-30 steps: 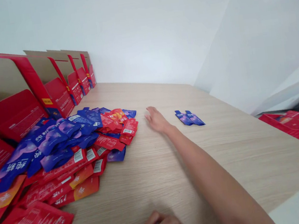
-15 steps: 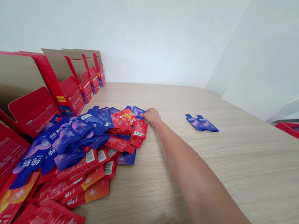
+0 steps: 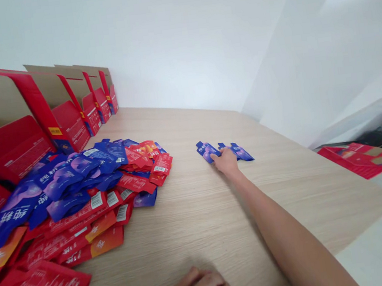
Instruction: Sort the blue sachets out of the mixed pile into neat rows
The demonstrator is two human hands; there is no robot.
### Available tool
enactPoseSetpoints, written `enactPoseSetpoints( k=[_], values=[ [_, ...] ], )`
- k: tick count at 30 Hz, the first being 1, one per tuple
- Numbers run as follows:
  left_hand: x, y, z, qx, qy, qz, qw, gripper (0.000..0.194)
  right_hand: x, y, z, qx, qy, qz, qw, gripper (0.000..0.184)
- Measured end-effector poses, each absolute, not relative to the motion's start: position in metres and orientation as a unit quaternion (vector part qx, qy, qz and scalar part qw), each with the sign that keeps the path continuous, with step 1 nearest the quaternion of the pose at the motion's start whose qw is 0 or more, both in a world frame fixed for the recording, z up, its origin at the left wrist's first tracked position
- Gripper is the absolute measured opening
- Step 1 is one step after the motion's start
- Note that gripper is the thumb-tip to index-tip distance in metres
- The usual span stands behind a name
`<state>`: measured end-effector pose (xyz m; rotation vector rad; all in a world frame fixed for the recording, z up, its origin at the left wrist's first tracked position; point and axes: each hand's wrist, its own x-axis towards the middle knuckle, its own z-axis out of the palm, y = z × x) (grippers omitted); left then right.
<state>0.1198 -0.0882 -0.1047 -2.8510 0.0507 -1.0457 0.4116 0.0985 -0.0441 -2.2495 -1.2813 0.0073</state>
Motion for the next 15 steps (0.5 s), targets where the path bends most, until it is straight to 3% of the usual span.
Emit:
enactPoseSetpoints(
  k=[5, 9, 15],
  values=[
    [0.122, -0.091, -0.109, -0.945, 0.012, -0.319, 0.070, 0.010, 0.422, 0.059, -0.040, -0.794, -0.548, -0.099, 0.243, 0.053],
    [0.121, -0.092, -0.108, -0.943, 0.008, -0.325, 0.063, 0.012, 0.415, 0.058, -0.048, -0.690, -0.688, -0.119, 0.189, 0.051],
    [0.121, -0.091, -0.100, -0.918, -0.006, -0.394, 0.044, 0.013, 0.420, 0.083, -0.060, -0.674, -0.720, -0.089, 0.142, 0.041]
  ],
)
